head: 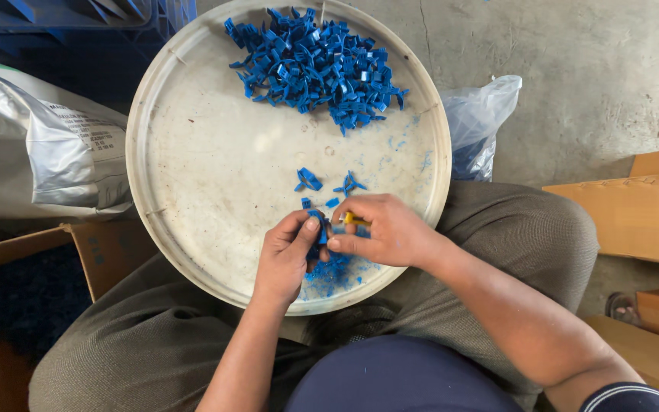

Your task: The person sits on the floor and uses a yellow utility knife to cut blue plastic pieces into smaller fragments. The cut pieces are placed on a white circular tray resting on the person's lap.

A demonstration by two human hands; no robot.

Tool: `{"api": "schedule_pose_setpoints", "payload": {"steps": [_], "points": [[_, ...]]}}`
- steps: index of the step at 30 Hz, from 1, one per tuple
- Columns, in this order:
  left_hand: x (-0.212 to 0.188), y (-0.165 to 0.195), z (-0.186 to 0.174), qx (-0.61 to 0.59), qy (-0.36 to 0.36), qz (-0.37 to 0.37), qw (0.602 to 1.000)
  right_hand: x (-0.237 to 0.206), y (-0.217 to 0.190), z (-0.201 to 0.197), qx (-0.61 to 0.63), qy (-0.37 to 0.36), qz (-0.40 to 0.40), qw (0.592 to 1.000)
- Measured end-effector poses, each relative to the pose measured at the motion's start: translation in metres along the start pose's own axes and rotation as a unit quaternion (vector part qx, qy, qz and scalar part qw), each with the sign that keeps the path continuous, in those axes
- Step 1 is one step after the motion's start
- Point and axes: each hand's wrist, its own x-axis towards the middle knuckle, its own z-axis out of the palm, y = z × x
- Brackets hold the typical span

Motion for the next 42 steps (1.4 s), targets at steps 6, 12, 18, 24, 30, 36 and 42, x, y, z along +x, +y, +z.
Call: {"api": "schedule_pose_setpoints", "payload": {"steps": [6,12,18,24,30,36,42], "points": [[-0.003,0.01,0.002,0.031,-0.019,-0.058,0.998,0.004,-0.01,-0.004,-0.173,0.066,-0.096,0.978],[-0.003,0.013,0.001,0.077,-0.065,-0.06,0.993,0.002,-0.006,-0.003,-0.236,0.069,-0.137,0.959],[-0.003,0.014,0.001,0.12,-0.052,-0.054,0.99,0.0,-0.003,0.002,-0.296,0.072,-0.153,0.94],[-0.005,0.013,0.003,0.105,-0.053,-0.035,0.992,-0.003,-0.002,0.004,-0.306,0.064,-0.136,0.94],[-0.008,0.009,0.001,0.063,-0.043,-0.045,0.996,-0.003,-0.003,0.01,-0.275,0.066,-0.121,0.952],[-0.006,0.005,-0.001,0.024,-0.064,-0.064,0.996,-0.001,0.0,0.009,-0.172,0.084,-0.113,0.975],[-0.007,0.004,-0.002,0.0,-0.101,-0.046,0.994,-0.003,0.0,0.011,-0.158,0.053,-0.095,0.981]]}}
